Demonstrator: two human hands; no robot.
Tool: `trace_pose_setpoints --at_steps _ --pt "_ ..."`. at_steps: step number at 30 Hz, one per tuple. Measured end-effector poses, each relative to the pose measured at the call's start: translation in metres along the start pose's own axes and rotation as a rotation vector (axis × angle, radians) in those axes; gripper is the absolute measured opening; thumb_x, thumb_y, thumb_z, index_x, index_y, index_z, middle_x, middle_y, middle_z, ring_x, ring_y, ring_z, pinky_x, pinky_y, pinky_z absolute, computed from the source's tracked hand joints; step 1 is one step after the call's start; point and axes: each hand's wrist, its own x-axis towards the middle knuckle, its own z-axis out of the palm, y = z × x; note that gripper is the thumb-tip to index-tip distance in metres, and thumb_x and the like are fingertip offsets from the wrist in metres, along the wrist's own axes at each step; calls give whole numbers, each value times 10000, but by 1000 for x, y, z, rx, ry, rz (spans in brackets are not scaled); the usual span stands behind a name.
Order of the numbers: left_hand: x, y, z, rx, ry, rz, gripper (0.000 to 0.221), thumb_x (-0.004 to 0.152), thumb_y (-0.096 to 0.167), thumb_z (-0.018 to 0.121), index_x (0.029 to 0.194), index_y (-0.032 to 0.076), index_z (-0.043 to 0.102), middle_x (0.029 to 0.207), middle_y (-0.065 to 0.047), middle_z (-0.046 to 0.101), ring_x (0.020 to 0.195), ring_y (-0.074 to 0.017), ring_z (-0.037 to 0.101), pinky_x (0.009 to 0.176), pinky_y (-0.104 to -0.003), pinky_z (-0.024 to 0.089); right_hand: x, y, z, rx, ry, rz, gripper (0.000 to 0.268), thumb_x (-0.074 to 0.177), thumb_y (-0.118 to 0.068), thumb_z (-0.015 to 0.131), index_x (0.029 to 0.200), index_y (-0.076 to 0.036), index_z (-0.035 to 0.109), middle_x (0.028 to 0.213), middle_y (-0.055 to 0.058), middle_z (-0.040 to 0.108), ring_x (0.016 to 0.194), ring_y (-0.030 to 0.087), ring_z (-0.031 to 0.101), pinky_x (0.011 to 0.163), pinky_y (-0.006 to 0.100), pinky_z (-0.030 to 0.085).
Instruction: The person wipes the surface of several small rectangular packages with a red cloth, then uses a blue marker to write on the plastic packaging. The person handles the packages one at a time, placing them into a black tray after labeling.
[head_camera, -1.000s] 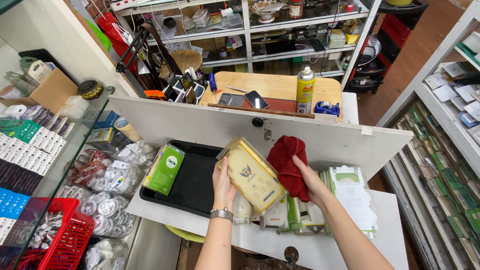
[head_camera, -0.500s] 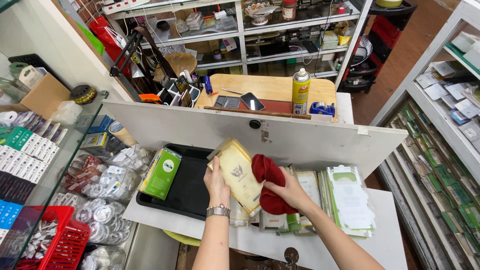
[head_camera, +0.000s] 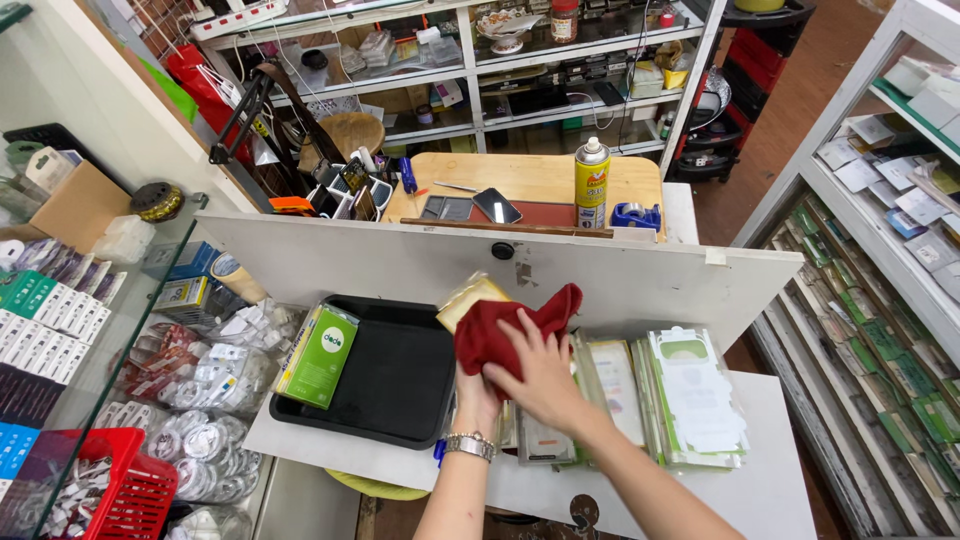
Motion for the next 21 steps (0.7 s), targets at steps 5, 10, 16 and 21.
trace_pose_setpoints --at_steps 5,10,16,21 --pt "-13 -3 12 99 47 -137 680 979 623 388 1449 156 540 1408 -57 618 1260 -217 592 1014 -393 491 -1 -12 13 -171 -157 273 750 877 -407 676 1544 -253 368 1691 98 172 1213 424 489 1078 493 391" --pt "-23 -7 10 444 -46 -2 610 971 446 596 1367 -18 596 1263 -155 709 1103 -235 693 917 -385 561 27 28 3 156 85 365 610 910 -417 653 1457 -191 504 1365 165 624 1207 363 641 982 442 521" --pt "-20 9 -1 362 -24 -22 620 980 492 512 1339 -6 599 1217 -128 725 1055 -213 716 888 -365 577 28 66 -10 320 156 492 606 918 -463 633 1424 -150 514 1186 185 733 1102 345 714 941 427 538" --pt "-7 -8 6 415 21 192 646 1021 515 423 1347 2 640 1278 -63 725 1113 -120 685 920 -266 538 4 24 27 21 203 58 662 952 -412 701 1478 -72 486 1426 339 541 1130 475 599 963 498 474"
